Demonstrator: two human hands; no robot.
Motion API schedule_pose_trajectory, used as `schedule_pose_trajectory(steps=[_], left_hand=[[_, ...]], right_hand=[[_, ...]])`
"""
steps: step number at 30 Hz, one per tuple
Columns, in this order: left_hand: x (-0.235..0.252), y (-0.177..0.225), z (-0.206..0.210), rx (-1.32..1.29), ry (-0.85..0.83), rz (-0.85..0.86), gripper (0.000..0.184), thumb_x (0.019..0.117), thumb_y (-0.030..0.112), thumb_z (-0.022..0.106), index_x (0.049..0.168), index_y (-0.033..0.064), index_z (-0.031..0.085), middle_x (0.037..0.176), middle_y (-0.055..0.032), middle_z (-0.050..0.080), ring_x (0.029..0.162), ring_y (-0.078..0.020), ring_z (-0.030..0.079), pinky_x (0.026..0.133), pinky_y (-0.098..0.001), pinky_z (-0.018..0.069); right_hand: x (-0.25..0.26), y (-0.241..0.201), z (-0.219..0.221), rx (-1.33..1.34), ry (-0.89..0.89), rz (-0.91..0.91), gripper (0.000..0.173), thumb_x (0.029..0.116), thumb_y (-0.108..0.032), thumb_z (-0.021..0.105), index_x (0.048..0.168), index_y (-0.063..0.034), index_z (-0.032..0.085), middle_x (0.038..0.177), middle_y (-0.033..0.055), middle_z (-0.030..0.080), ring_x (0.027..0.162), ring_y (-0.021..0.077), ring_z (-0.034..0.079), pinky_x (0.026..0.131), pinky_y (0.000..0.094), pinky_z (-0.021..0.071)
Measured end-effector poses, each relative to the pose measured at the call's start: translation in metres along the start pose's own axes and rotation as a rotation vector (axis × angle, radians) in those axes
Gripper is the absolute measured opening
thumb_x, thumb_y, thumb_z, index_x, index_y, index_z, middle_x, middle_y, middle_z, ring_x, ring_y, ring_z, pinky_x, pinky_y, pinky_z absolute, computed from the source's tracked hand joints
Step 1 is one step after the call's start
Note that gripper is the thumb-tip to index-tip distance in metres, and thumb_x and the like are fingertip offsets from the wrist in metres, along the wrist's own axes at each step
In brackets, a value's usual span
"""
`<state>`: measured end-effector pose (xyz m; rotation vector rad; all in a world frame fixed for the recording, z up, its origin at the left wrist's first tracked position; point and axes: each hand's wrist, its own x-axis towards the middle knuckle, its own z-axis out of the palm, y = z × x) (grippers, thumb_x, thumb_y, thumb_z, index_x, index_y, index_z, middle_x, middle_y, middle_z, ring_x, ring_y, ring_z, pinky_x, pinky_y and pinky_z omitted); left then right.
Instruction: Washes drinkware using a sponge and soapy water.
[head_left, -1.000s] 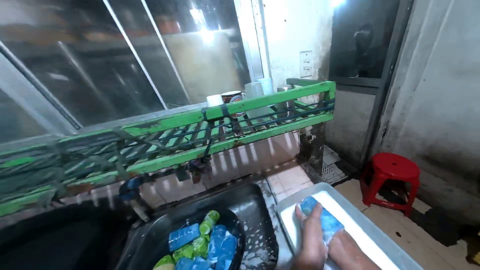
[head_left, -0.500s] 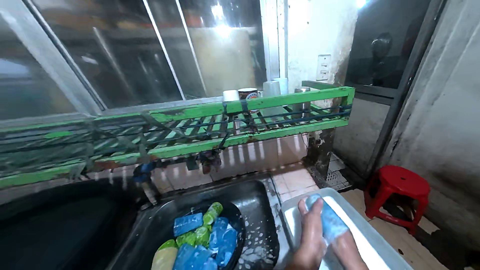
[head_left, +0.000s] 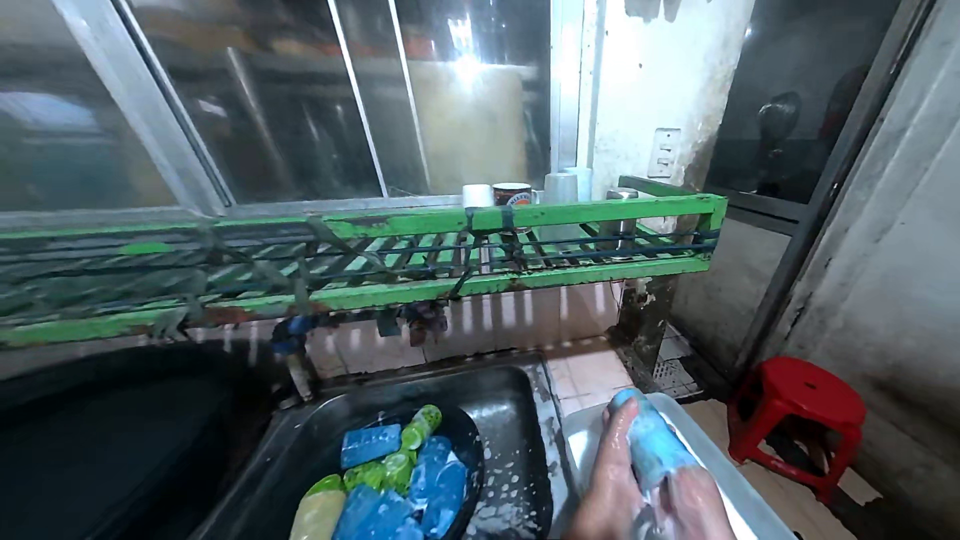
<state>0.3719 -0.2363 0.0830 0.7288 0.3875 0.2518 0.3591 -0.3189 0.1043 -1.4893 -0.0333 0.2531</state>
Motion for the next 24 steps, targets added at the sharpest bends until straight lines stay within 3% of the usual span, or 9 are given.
schedule_pose_trajectory(steps=[3, 5, 8, 10, 12, 14, 16, 19, 24], left_hand=[[-0.004, 0.005, 0.010, 0.105, 0.006, 0.020, 0.060, 0.1005, 0.026, 0.061, 0.151, 0.0087, 0.035, 0.120, -0.0211, 0.063, 0.100, -0.0291, 0.067, 0.086, -0.0462, 0.0579], [-0.007, -0.009, 0.016, 0.258, 0.138, 0.103, 0.070, 0.0920, 0.018, 0.074, 0.148, 0.0061, 0.034, 0.119, -0.0265, 0.062, 0.097, -0.0329, 0.068, 0.083, -0.0492, 0.0587], [-0.017, -0.016, 0.005, 0.563, 0.099, 0.125, 0.073, 0.0959, 0.019, 0.072, 0.153, 0.0020, 0.030, 0.138, -0.0293, 0.053, 0.119, -0.0348, 0.062, 0.099, -0.0496, 0.0528], [-0.030, -0.009, -0.004, 0.983, -0.154, 0.165, 0.060, 0.1008, 0.009, 0.058, 0.155, -0.0042, 0.034, 0.163, -0.0304, 0.024, 0.151, -0.0389, 0.029, 0.122, -0.0483, 0.0303], [-0.045, -0.010, -0.006, 1.488, -0.386, 0.352, 0.058, 0.0974, 0.002, 0.057, 0.154, 0.0017, 0.043, 0.165, -0.0309, 0.021, 0.155, -0.0453, 0.017, 0.126, -0.0566, 0.0177], [-0.046, -0.018, -0.017, 1.763, -0.491, 0.710, 0.060, 0.0936, 0.005, 0.063, 0.151, 0.0087, 0.049, 0.157, -0.0233, 0.043, 0.150, -0.0427, 0.033, 0.122, -0.0640, 0.0214], [-0.029, -0.014, -0.029, 1.848, -0.582, 0.949, 0.069, 0.0809, 0.015, 0.080, 0.145, 0.0144, 0.056, 0.136, -0.0150, 0.063, 0.131, -0.0366, 0.056, 0.112, -0.0600, 0.0406], [-0.020, 0.006, -0.031, 1.910, -0.690, 0.774, 0.075, 0.0785, 0.015, 0.083, 0.146, 0.0132, 0.050, 0.129, -0.0168, 0.063, 0.121, -0.0375, 0.060, 0.101, -0.0557, 0.0488], [-0.023, 0.025, -0.028, 2.027, -0.535, 0.510, 0.086, 0.0800, 0.011, 0.080, 0.156, 0.0165, 0.039, 0.135, -0.0201, 0.059, 0.124, -0.0437, 0.056, 0.101, -0.0609, 0.0462]], right_hand=[[0.007, 0.016, -0.015, -0.476, -0.151, -0.415, 0.039, 0.0968, -0.006, 0.057, 0.129, 0.0153, 0.058, 0.128, 0.0249, 0.066, 0.124, 0.0255, 0.062, 0.110, 0.0372, 0.0472], [0.016, 0.023, -0.041, -0.915, -0.330, -0.607, 0.045, 0.1039, -0.023, 0.051, 0.134, 0.0096, 0.059, 0.138, 0.0267, 0.060, 0.136, 0.0356, 0.054, 0.119, 0.0457, 0.0393], [0.015, 0.012, -0.053, -1.074, -0.459, -0.466, 0.041, 0.1060, -0.016, 0.050, 0.137, 0.0085, 0.059, 0.143, 0.0253, 0.059, 0.138, 0.0376, 0.053, 0.120, 0.0483, 0.0366], [0.037, 0.046, -0.061, -0.780, -0.317, -0.414, 0.038, 0.1013, -0.014, 0.056, 0.128, 0.0125, 0.062, 0.129, 0.0259, 0.066, 0.125, 0.0321, 0.062, 0.112, 0.0440, 0.0451], [0.046, 0.037, -0.069, -0.599, -0.349, -0.109, 0.038, 0.0998, -0.012, 0.059, 0.132, 0.0084, 0.059, 0.126, 0.0207, 0.067, 0.118, 0.0243, 0.064, 0.104, 0.0415, 0.0500], [0.041, 0.014, -0.073, -0.511, -0.452, 0.134, 0.032, 0.1014, -0.011, 0.056, 0.131, 0.0012, 0.058, 0.116, 0.0107, 0.067, 0.105, 0.0144, 0.064, 0.094, 0.0366, 0.0539], [0.035, -0.002, -0.079, -0.521, -0.596, 0.177, 0.025, 0.0991, -0.008, 0.057, 0.123, -0.0013, 0.059, 0.103, 0.0037, 0.067, 0.093, 0.0083, 0.064, 0.085, 0.0314, 0.0557], [0.038, -0.016, -0.092, -0.598, -0.695, 0.159, 0.027, 0.0932, -0.001, 0.059, 0.119, -0.0036, 0.065, 0.103, 0.0048, 0.070, 0.092, 0.0115, 0.067, 0.084, 0.0352, 0.0565], [0.034, -0.059, -0.102, -0.745, -0.617, 0.095, 0.055, 0.0968, -0.008, 0.060, 0.150, -0.0122, 0.050, 0.139, 0.0125, 0.061, 0.119, 0.0206, 0.064, 0.099, 0.0417, 0.0540]])
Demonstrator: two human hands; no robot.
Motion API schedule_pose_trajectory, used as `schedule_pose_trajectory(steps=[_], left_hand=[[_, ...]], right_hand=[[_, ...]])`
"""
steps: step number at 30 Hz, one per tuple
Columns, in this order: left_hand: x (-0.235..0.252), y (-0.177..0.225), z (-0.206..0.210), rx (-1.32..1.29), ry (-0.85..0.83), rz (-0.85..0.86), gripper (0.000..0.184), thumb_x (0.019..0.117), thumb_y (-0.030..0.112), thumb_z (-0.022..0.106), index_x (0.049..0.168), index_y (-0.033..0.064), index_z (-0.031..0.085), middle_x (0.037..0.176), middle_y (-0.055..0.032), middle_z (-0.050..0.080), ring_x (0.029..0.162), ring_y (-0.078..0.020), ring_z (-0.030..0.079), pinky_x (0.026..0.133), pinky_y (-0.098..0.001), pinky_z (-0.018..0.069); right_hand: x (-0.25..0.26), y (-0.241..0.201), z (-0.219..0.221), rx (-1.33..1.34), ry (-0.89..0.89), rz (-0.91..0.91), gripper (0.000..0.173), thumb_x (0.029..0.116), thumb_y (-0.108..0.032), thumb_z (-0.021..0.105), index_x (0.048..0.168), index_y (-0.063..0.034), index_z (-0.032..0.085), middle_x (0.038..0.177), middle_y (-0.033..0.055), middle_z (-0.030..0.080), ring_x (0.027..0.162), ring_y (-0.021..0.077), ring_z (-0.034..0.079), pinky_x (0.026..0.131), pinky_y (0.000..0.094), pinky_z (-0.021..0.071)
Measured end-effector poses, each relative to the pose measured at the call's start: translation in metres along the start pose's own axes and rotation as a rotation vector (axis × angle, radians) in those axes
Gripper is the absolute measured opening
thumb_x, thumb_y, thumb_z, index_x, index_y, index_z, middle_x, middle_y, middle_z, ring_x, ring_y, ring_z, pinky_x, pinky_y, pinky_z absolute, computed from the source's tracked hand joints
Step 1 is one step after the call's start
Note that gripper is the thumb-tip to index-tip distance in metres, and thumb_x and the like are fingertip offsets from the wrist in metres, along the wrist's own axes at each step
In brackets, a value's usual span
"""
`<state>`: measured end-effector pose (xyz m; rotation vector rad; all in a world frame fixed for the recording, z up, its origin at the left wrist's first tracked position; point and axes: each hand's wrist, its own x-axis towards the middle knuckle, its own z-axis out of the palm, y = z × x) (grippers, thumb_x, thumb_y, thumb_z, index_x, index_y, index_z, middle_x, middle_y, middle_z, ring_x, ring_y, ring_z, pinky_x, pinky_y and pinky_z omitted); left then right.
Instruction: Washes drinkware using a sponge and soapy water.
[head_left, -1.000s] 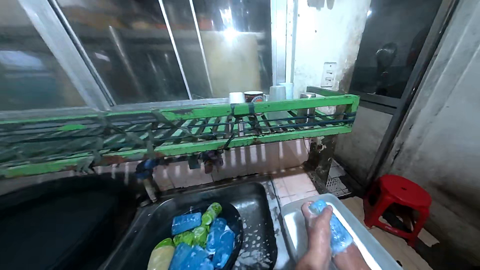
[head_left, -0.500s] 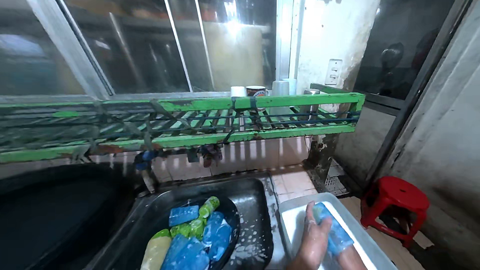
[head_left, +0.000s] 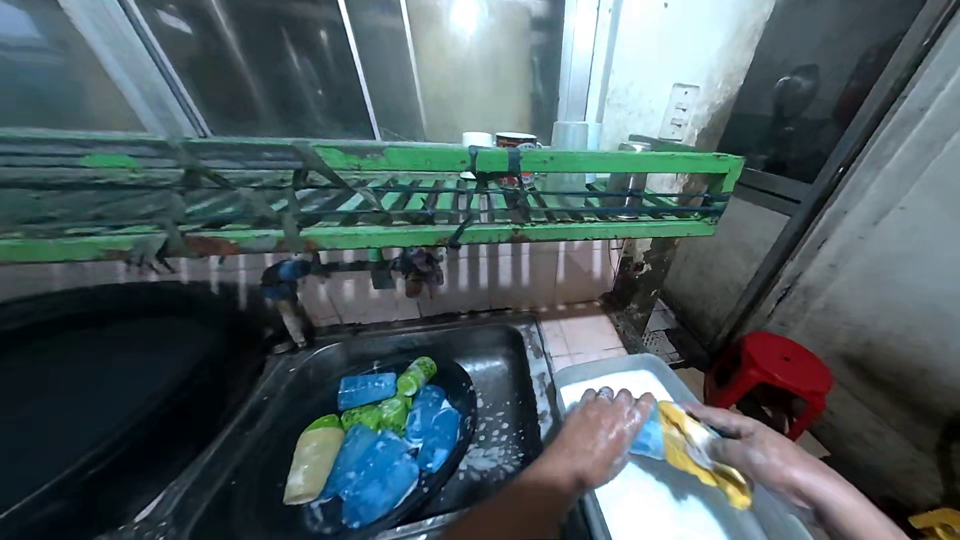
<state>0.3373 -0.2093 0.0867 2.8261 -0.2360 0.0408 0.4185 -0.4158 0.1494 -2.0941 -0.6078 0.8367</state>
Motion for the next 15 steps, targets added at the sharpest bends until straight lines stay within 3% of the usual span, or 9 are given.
schedule_pose_trajectory(steps=[2, 3, 5, 7, 8, 10, 12, 13, 15], left_hand=[[0.003, 0.025, -0.005, -0.102, -0.032, -0.116, 0.084, 0.0823, 0.019, 0.078, 0.156, 0.0129, 0.039, 0.135, -0.0211, 0.059, 0.121, -0.0419, 0.059, 0.099, -0.0591, 0.0483], [0.007, 0.036, -0.007, -0.223, -0.056, -0.205, 0.082, 0.0817, 0.024, 0.078, 0.154, 0.0090, 0.042, 0.136, -0.0204, 0.059, 0.120, -0.0390, 0.061, 0.098, -0.0569, 0.0506], [0.010, 0.040, -0.004, -0.683, -0.087, -0.329, 0.095, 0.0762, 0.022, 0.084, 0.157, 0.0105, 0.036, 0.136, -0.0179, 0.061, 0.119, -0.0319, 0.064, 0.098, -0.0522, 0.0543], [0.003, 0.035, 0.008, -1.327, -0.067, -0.374, 0.088, 0.0779, 0.011, 0.083, 0.153, 0.0062, 0.038, 0.129, -0.0192, 0.063, 0.110, -0.0277, 0.067, 0.093, -0.0457, 0.0575], [0.001, 0.034, 0.013, -1.496, -0.075, -0.399, 0.087, 0.0799, 0.012, 0.081, 0.153, 0.0060, 0.035, 0.128, -0.0205, 0.063, 0.108, -0.0286, 0.067, 0.092, -0.0465, 0.0575], [0.003, 0.037, 0.015, -1.381, -0.091, -0.430, 0.096, 0.0831, 0.018, 0.079, 0.160, 0.0090, 0.023, 0.140, -0.0220, 0.056, 0.118, -0.0295, 0.063, 0.098, -0.0467, 0.0543], [0.012, 0.044, 0.013, -0.927, -0.032, -0.396, 0.111, 0.0793, 0.021, 0.082, 0.164, 0.0077, 0.011, 0.151, -0.0235, 0.045, 0.132, -0.0319, 0.054, 0.108, -0.0463, 0.0485], [0.015, 0.045, 0.014, -0.785, 0.033, -0.392, 0.113, 0.0757, 0.025, 0.084, 0.163, 0.0068, 0.015, 0.150, -0.0237, 0.045, 0.132, -0.0332, 0.054, 0.107, -0.0469, 0.0493], [0.013, 0.042, 0.013, -0.883, 0.117, -0.361, 0.113, 0.0718, 0.021, 0.087, 0.163, 0.0106, 0.020, 0.150, -0.0220, 0.046, 0.131, -0.0312, 0.056, 0.106, -0.0465, 0.0504]], right_hand=[[0.015, 0.009, 0.028, -0.094, 0.215, -0.063, 0.062, 0.1014, -0.037, 0.060, 0.154, -0.0089, 0.045, 0.144, 0.0188, 0.057, 0.125, 0.0288, 0.061, 0.106, 0.0492, 0.0492], [0.028, 0.022, 0.046, -0.098, 0.429, -0.163, 0.053, 0.1011, -0.040, 0.058, 0.143, -0.0069, 0.058, 0.131, 0.0178, 0.067, 0.115, 0.0271, 0.067, 0.100, 0.0478, 0.0528], [0.045, 0.036, 0.062, 0.167, 0.692, -0.317, 0.030, 0.1002, -0.022, 0.061, 0.117, -0.0003, 0.073, 0.108, 0.0127, 0.075, 0.096, 0.0178, 0.071, 0.088, 0.0389, 0.0573], [0.045, 0.041, 0.056, 0.435, 0.652, -0.366, 0.026, 0.0983, -0.015, 0.057, 0.110, 0.0031, 0.071, 0.105, 0.0096, 0.073, 0.096, 0.0134, 0.069, 0.087, 0.0341, 0.0584], [0.045, 0.041, 0.053, 0.432, 0.642, -0.356, 0.026, 0.0974, -0.015, 0.055, 0.110, 0.0028, 0.071, 0.106, 0.0093, 0.073, 0.097, 0.0135, 0.069, 0.088, 0.0337, 0.0583], [0.044, 0.025, 0.050, 0.110, 0.628, -0.271, 0.027, 0.1021, -0.015, 0.056, 0.117, 0.0010, 0.073, 0.116, 0.0150, 0.073, 0.111, 0.0217, 0.068, 0.101, 0.0416, 0.0530], [0.044, 0.005, 0.054, -0.222, 0.560, -0.203, 0.030, 0.1018, -0.016, 0.056, 0.125, -0.0062, 0.072, 0.124, 0.0163, 0.072, 0.120, 0.0297, 0.066, 0.107, 0.0519, 0.0490], [0.045, -0.001, 0.057, -0.194, 0.551, -0.183, 0.030, 0.1011, -0.014, 0.056, 0.127, -0.0078, 0.071, 0.126, 0.0145, 0.071, 0.122, 0.0275, 0.066, 0.108, 0.0498, 0.0490], [0.051, 0.000, 0.055, 0.237, 0.577, -0.175, 0.027, 0.1016, -0.007, 0.055, 0.124, -0.0011, 0.069, 0.119, 0.0124, 0.072, 0.111, 0.0181, 0.068, 0.099, 0.0383, 0.0541]])
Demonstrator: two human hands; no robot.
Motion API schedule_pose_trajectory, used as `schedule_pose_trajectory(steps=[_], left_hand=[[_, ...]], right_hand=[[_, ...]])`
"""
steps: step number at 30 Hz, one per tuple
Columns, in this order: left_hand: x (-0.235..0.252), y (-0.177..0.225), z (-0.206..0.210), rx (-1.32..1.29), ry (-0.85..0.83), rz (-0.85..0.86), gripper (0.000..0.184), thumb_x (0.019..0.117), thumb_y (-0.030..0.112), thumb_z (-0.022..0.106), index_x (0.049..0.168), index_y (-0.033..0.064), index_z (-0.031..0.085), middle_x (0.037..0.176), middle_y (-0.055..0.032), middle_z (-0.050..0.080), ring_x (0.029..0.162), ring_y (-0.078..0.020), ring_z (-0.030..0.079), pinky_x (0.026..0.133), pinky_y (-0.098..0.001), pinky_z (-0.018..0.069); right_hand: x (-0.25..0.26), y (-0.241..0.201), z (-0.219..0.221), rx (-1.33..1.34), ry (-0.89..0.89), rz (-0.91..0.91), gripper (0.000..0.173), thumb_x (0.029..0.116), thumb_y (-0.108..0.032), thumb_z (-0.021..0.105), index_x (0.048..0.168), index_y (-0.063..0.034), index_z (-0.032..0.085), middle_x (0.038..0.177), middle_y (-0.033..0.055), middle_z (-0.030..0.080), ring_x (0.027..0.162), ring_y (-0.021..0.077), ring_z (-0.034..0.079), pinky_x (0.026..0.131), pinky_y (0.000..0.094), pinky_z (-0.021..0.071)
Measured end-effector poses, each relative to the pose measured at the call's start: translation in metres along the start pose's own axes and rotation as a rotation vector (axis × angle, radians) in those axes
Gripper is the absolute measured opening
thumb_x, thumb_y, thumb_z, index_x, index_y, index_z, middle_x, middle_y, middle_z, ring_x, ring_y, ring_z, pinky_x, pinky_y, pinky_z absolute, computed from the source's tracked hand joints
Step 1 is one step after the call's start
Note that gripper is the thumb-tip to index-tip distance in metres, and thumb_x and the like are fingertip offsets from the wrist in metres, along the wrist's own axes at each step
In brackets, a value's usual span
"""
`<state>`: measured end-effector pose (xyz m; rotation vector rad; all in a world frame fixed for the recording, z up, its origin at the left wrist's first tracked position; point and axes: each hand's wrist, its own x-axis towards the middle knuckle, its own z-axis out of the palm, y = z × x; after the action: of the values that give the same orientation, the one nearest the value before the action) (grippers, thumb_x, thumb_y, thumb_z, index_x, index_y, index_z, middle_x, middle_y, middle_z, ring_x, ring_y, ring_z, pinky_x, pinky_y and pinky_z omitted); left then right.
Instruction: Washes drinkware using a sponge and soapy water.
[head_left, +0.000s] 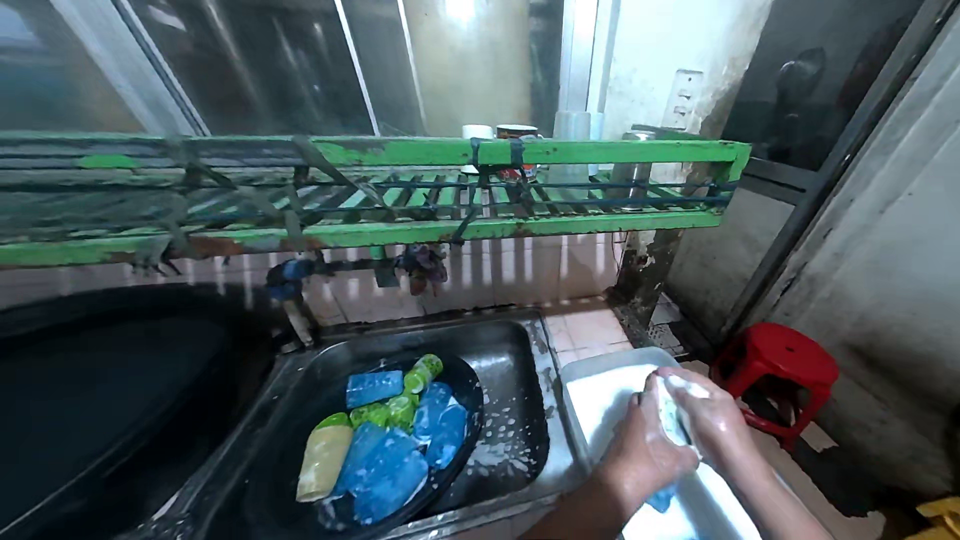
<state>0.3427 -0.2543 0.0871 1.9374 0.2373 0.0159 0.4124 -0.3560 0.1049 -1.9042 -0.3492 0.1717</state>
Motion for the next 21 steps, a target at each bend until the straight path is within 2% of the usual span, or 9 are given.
schedule_pose_trajectory(steps=[2, 5, 7, 9, 10, 12, 16, 19, 21], left_hand=[[-0.006, -0.006, -0.006, -0.356, -0.076, -0.023, 0.105, 0.0775, 0.012, 0.084, 0.162, 0.0133, 0.022, 0.147, -0.0213, 0.051, 0.124, -0.0280, 0.061, 0.102, -0.0447, 0.0538], [-0.007, -0.021, -0.013, -0.563, -0.018, -0.123, 0.086, 0.0821, 0.013, 0.081, 0.153, 0.0109, 0.033, 0.131, -0.0232, 0.059, 0.105, -0.0296, 0.069, 0.088, -0.0465, 0.0592], [-0.001, -0.031, -0.019, -0.441, 0.099, -0.113, 0.076, 0.0825, 0.020, 0.082, 0.144, 0.0024, 0.041, 0.134, -0.0223, 0.056, 0.112, -0.0274, 0.065, 0.094, -0.0432, 0.0573], [0.005, -0.033, -0.028, -0.116, 0.108, -0.016, 0.058, 0.0889, 0.030, 0.075, 0.130, -0.0060, 0.057, 0.142, -0.0223, 0.053, 0.130, -0.0277, 0.054, 0.109, -0.0409, 0.0461], [0.006, -0.028, -0.032, 0.086, 0.081, 0.023, 0.046, 0.0920, 0.033, 0.071, 0.118, -0.0040, 0.067, 0.135, -0.0209, 0.059, 0.129, -0.0292, 0.055, 0.110, -0.0431, 0.0447], [0.002, -0.010, -0.035, 0.421, -0.069, 0.017, 0.038, 0.0998, 0.037, 0.061, 0.113, 0.0031, 0.072, 0.125, -0.0171, 0.067, 0.123, -0.0318, 0.061, 0.106, -0.0511, 0.0470], [-0.004, -0.008, -0.020, 0.725, -0.405, -0.113, 0.041, 0.1056, 0.036, 0.051, 0.129, 0.0055, 0.065, 0.126, -0.0195, 0.067, 0.120, -0.0379, 0.063, 0.099, -0.0617, 0.0483], [-0.007, -0.016, -0.013, 0.763, -0.510, -0.232, 0.043, 0.1047, 0.032, 0.052, 0.135, 0.0029, 0.060, 0.132, -0.0222, 0.064, 0.124, -0.0406, 0.060, 0.100, -0.0638, 0.0471], [0.001, -0.020, -0.018, 0.531, -0.446, -0.274, 0.045, 0.1048, 0.026, 0.054, 0.141, -0.0012, 0.054, 0.138, -0.0237, 0.060, 0.129, -0.0378, 0.058, 0.106, -0.0588, 0.0450]], right_hand=[[0.006, 0.016, -0.008, 0.338, 0.094, 0.060, 0.029, 0.1031, -0.006, 0.047, 0.124, 0.0037, 0.064, 0.113, 0.0129, 0.070, 0.099, 0.0159, 0.068, 0.086, 0.0354, 0.0577], [0.008, 0.049, -0.022, 0.079, 0.166, -0.053, 0.035, 0.1050, -0.011, 0.048, 0.135, 0.0032, 0.061, 0.131, 0.0193, 0.066, 0.118, 0.0232, 0.065, 0.102, 0.0401, 0.0521], [0.002, 0.070, -0.024, -0.330, 0.070, -0.175, 0.040, 0.1044, -0.011, 0.050, 0.140, 0.0038, 0.058, 0.133, 0.0286, 0.062, 0.126, 0.0400, 0.061, 0.109, 0.0547, 0.0465], [-0.006, 0.085, -0.019, -0.689, -0.159, -0.195, 0.044, 0.1021, -0.021, 0.056, 0.143, -0.0059, 0.059, 0.141, 0.0246, 0.059, 0.133, 0.0444, 0.054, 0.112, 0.0623, 0.0416], [-0.012, 0.091, -0.015, -0.792, -0.315, -0.140, 0.050, 0.1028, -0.033, 0.056, 0.149, -0.0131, 0.055, 0.154, 0.0206, 0.048, 0.144, 0.0445, 0.042, 0.116, 0.0654, 0.0340], [-0.015, 0.102, -0.008, -0.834, -0.582, 0.011, 0.052, 0.1067, -0.039, 0.049, 0.155, -0.0185, 0.048, 0.167, 0.0184, 0.027, 0.155, 0.0469, 0.016, 0.118, 0.0729, 0.0183], [-0.007, 0.113, -0.008, -0.881, -0.574, 0.059, 0.049, 0.0954, -0.017, 0.064, 0.144, -0.0152, 0.059, 0.159, 0.0166, 0.043, 0.150, 0.0424, 0.032, 0.116, 0.0630, 0.0357], [0.002, 0.122, -0.014, -0.354, -0.264, 0.135, 0.064, 0.0872, 0.001, 0.067, 0.148, -0.0015, 0.049, 0.143, 0.0230, 0.056, 0.133, 0.0345, 0.055, 0.110, 0.0509, 0.0463], [-0.005, 0.101, -0.015, -0.032, -0.082, 0.073, 0.069, 0.0891, 0.001, 0.061, 0.154, 0.0003, 0.039, 0.148, 0.0237, 0.051, 0.132, 0.0306, 0.055, 0.109, 0.0450, 0.0475]])
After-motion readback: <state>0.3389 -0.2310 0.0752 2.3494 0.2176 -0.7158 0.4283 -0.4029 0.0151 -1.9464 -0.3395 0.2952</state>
